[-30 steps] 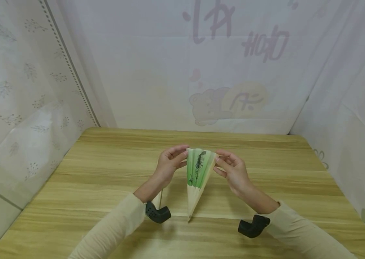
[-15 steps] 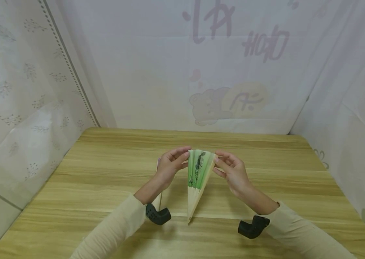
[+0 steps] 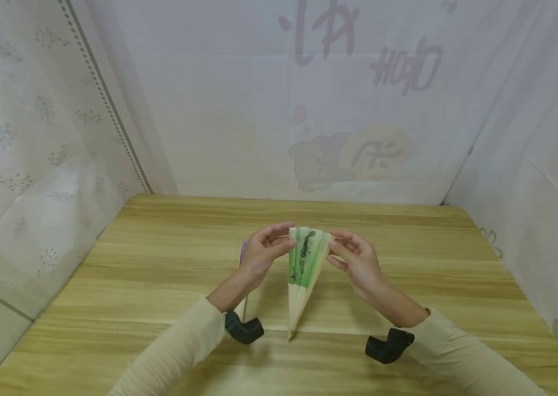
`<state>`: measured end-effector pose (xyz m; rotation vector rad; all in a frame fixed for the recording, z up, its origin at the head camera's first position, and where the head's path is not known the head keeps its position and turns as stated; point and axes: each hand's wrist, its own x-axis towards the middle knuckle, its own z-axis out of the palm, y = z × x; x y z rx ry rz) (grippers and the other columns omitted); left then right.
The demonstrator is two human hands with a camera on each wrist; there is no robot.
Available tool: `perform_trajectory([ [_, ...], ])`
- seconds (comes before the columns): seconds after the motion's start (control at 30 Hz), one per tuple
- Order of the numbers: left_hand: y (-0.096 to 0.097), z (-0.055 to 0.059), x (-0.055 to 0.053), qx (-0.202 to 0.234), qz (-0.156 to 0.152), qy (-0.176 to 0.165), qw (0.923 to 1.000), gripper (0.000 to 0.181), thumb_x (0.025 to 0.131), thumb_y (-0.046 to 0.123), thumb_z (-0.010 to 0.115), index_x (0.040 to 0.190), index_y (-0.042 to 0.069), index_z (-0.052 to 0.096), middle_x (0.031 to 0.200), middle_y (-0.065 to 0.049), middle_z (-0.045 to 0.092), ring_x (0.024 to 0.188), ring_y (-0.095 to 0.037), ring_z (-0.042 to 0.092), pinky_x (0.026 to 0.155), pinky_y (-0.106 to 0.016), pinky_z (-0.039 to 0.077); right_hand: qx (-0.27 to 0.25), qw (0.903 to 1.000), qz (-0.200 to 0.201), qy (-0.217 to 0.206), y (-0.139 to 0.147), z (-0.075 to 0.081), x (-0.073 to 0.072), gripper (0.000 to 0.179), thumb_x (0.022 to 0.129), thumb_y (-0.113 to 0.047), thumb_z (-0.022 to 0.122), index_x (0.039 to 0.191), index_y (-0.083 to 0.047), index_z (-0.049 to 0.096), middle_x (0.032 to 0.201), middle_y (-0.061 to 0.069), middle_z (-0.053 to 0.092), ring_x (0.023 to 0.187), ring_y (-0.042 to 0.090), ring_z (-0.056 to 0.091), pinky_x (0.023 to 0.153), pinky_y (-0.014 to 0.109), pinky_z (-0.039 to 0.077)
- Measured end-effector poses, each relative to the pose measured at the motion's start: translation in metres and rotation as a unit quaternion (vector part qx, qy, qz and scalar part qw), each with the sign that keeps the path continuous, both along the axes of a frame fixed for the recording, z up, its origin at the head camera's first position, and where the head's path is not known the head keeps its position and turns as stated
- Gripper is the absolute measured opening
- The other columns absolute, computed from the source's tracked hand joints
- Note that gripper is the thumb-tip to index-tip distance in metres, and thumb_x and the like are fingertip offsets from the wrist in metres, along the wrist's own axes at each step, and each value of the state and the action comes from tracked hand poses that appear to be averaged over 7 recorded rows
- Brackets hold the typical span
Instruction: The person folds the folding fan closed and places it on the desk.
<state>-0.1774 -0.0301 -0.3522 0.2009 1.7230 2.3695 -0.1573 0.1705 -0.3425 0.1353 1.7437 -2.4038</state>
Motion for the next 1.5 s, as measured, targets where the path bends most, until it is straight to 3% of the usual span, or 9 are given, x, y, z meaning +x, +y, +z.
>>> perform_trajectory([
  [0.3,-0.0007,0.0026,0.0015,-0.016,-0.008,0.015,0.9997,0.037,0.082,-0.002,0.057,0.118,-0.008,0.048,0.103,-0.001,0.057,0.087,-0.012,0.058,0.079,-0.03,0.048,0.006,1.0,-0.001,-0.005,-0.0008,0.001,-0.0001,0.032,0.087,0.002,0.051,0.118,0.009,0.042,0.087,0.001,0.053,0.078,0.011,0.056,0.079,0.031,0.049],
  [0.63,-0.0003,0.0044,0.0026,-0.018,-0.014,0.018,0.9996,0.037,0.082,-0.001,0.057,0.118,-0.009,0.048,0.101,-0.002,0.057,0.086,-0.011,0.058,0.079,-0.029,0.047,0.02,0.9998,0.009,0.0,-0.0012,-0.0005,-0.0008,0.036,0.087,-0.004,0.055,0.119,0.008,0.043,0.088,0.001,0.052,0.08,0.011,0.056,0.084,0.037,0.045],
  [0.9,0.0005,0.0042,0.0026,-0.012,-0.027,0.029,0.9991,0.041,0.083,-0.001,0.056,0.12,-0.013,0.043,0.1,-0.001,0.058,0.087,-0.011,0.057,0.08,-0.028,0.047,0.03,0.9995,0.014,0.002,-0.0034,-0.0015,-0.0019,0.036,0.086,-0.006,0.056,0.118,0.005,0.045,0.089,0.001,0.052,0.081,0.012,0.056,0.083,0.035,0.047],
  [1.17,0.0013,0.0048,0.0037,-0.008,-0.028,0.036,0.9989,0.037,0.082,0.0,0.058,0.116,-0.01,0.048,0.095,0.003,0.062,0.087,-0.012,0.057,0.081,-0.029,0.047,0.028,0.9993,0.02,0.011,-0.0055,-0.0011,-0.0021,0.028,0.086,-0.006,0.057,0.112,-0.001,0.051,0.088,0.001,0.053,0.08,0.012,0.057,0.078,0.029,0.049],
  [1.5,0.0023,0.0048,0.0042,-0.008,-0.045,0.028,0.9986,0.038,0.082,-0.001,0.057,0.118,-0.01,0.047,0.096,0.003,0.063,0.089,-0.014,0.059,0.083,-0.034,0.046,0.038,0.9986,0.028,0.023,-0.0073,0.0006,-0.0024,0.037,0.086,-0.006,0.056,0.119,0.006,0.044,0.091,0.001,0.055,0.082,0.012,0.057,0.078,0.029,0.049],
])
